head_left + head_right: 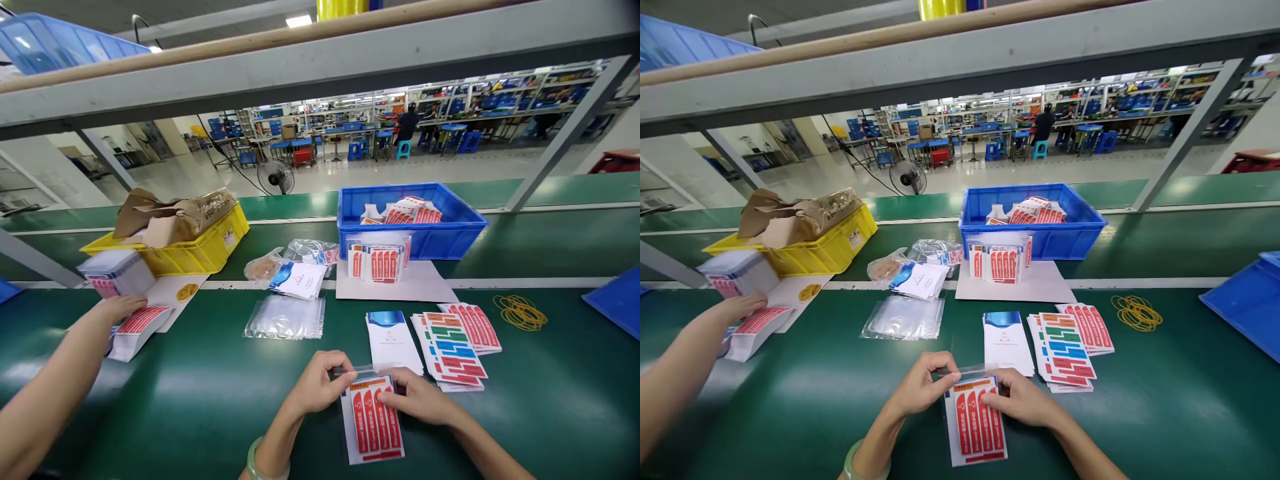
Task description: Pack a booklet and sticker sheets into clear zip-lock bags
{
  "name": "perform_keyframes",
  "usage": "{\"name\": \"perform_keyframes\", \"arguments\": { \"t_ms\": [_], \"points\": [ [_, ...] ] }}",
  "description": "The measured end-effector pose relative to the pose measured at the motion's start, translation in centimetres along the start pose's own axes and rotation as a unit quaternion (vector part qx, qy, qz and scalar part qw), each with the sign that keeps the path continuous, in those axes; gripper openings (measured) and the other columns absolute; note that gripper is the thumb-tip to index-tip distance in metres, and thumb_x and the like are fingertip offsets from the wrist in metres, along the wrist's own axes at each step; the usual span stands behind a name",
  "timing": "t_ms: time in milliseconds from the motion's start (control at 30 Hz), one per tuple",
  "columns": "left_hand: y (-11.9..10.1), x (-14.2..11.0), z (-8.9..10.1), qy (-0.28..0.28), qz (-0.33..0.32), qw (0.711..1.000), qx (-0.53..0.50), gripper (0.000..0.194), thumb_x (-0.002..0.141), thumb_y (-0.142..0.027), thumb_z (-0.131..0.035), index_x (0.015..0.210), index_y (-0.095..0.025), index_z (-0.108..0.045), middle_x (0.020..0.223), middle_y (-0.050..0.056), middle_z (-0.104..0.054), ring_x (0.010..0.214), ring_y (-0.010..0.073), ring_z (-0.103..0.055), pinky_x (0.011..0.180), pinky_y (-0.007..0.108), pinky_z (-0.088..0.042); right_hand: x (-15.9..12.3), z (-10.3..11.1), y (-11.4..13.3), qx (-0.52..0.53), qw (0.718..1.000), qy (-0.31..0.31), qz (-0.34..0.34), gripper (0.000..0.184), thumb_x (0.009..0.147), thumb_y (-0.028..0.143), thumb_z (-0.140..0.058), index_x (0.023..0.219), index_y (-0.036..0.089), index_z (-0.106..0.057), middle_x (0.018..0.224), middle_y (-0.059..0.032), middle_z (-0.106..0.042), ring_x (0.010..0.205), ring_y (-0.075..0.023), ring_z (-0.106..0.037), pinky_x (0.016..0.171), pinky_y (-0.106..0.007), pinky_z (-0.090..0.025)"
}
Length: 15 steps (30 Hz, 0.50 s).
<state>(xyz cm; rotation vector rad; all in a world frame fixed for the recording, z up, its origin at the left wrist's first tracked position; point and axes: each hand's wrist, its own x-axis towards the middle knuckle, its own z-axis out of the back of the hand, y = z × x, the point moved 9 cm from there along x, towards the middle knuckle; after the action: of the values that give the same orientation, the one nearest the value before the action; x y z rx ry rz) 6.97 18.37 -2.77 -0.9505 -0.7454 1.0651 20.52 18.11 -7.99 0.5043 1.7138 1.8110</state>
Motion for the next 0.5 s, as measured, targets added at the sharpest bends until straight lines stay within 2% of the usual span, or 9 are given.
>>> {"name": "perform_keyframes", "arguments": {
  "t_ms": [67,133,200,233,300,367,433,500],
  "points": [
    [0.7,0.2,0.4,-0.022,0.011,0.999,-0.032,0.022,0.082,-0.035,-0.056,0.074,-0.016,-0.063,0.069,0.001,-0.059,0.064,0.0130,-0.052,0.059,0.023,-0.040,0.5,0.5,0.9,-0.026,0.999,0.001,0.024,0.032,0.087,0.044,-0.051,0.094,0.015,-0.062,0.087,-0.0042,-0.065,0.080,-0.0184,-0.060,0.072,-0.029,-0.049],
    [1.8,0.4,1.5,-0.082,0.030,0.993,-0.075,0.022,0.081,-0.037,-0.057,0.089,-0.017,-0.061,0.079,0.002,-0.060,0.070,0.0140,-0.054,0.060,0.023,-0.043,1.7,3.2,2.6,-0.077,0.994,-0.054,0.055,0.034,0.086,0.045,-0.052,0.085,0.013,-0.064,0.077,-0.0026,-0.063,0.069,-0.0156,-0.058,0.065,-0.027,-0.048],
    [3.1,0.5,2.9,-0.148,0.054,0.981,-0.113,0.029,0.079,-0.040,-0.059,0.099,-0.018,-0.058,0.084,0.002,-0.058,0.071,0.0139,-0.055,0.058,0.023,-0.046,3.3,8.2,5.5,-0.155,0.968,-0.174,0.090,0.037,0.079,0.047,-0.060,0.067,0.012,-0.060,0.059,0.0006,-0.056,0.055,-0.0125,-0.052,0.053,-0.025,-0.045],
    [3.7,0.6,3.4,-0.172,0.063,0.975,-0.126,0.031,0.078,-0.041,-0.059,0.100,-0.018,-0.057,0.083,0.002,-0.058,0.069,0.0134,-0.055,0.057,0.023,-0.046,4.2,10.8,7.0,-0.161,0.957,-0.219,0.098,0.037,0.077,0.047,-0.062,0.066,0.012,-0.059,0.058,0.0008,-0.054,0.055,-0.0123,-0.051,0.053,-0.025,-0.046],
    [4.4,0.8,4.1,-0.193,0.068,0.970,-0.128,0.032,0.079,-0.044,-0.057,0.098,-0.018,-0.057,0.080,0.001,-0.057,0.066,0.0123,-0.054,0.055,0.022,-0.047,5.6,15.5,10.4,-0.164,0.935,-0.292,0.116,0.034,0.079,0.046,-0.060,0.078,0.011,-0.060,0.069,-0.0018,-0.058,0.065,-0.0142,-0.056,0.062,-0.028,-0.049],
    [4.7,1.0,4.7,-0.208,0.066,0.968,-0.123,0.033,0.077,-0.046,-0.058,0.094,-0.018,-0.058,0.078,0.001,-0.057,0.064,0.0119,-0.054,0.054,0.022,-0.047,5.7,18.8,14.5,-0.169,0.905,-0.363,0.145,0.035,0.082,0.043,-0.057,0.097,0.011,-0.058,0.090,-0.0070,-0.061,0.083,-0.0172,-0.058,0.076,-0.033,-0.050],
    [5.2,1.0,5.2,-0.226,0.068,0.964,-0.119,0.036,0.074,-0.049,-0.060,0.090,-0.017,-0.058,0.074,0.001,-0.058,0.060,0.0118,-0.054,0.051,0.022,-0.047,4.0,19.4,18.6,-0.181,0.880,-0.397,0.188,0.042,0.082,0.041,-0.059,0.111,0.012,-0.053,0.107,-0.0098,-0.058,0.097,-0.0191,-0.057,0.087,-0.036,-0.048],
    [5.6,1.0,5.4,-0.236,0.073,0.962,-0.115,0.039,0.070,-0.051,-0.063,0.087,-0.016,-0.060,0.070,0.001,-0.059,0.055,0.0118,-0.054,0.049,0.023,-0.047,0.1,17.6,22.2,-0.207,0.860,-0.382,0.268,0.049,0.082,0.041,-0.058,0.123,0.016,-0.047,0.116,-0.0090,-0.056,0.105,-0.0209,-0.056,0.089,-0.036,-0.048]
  ]
}}
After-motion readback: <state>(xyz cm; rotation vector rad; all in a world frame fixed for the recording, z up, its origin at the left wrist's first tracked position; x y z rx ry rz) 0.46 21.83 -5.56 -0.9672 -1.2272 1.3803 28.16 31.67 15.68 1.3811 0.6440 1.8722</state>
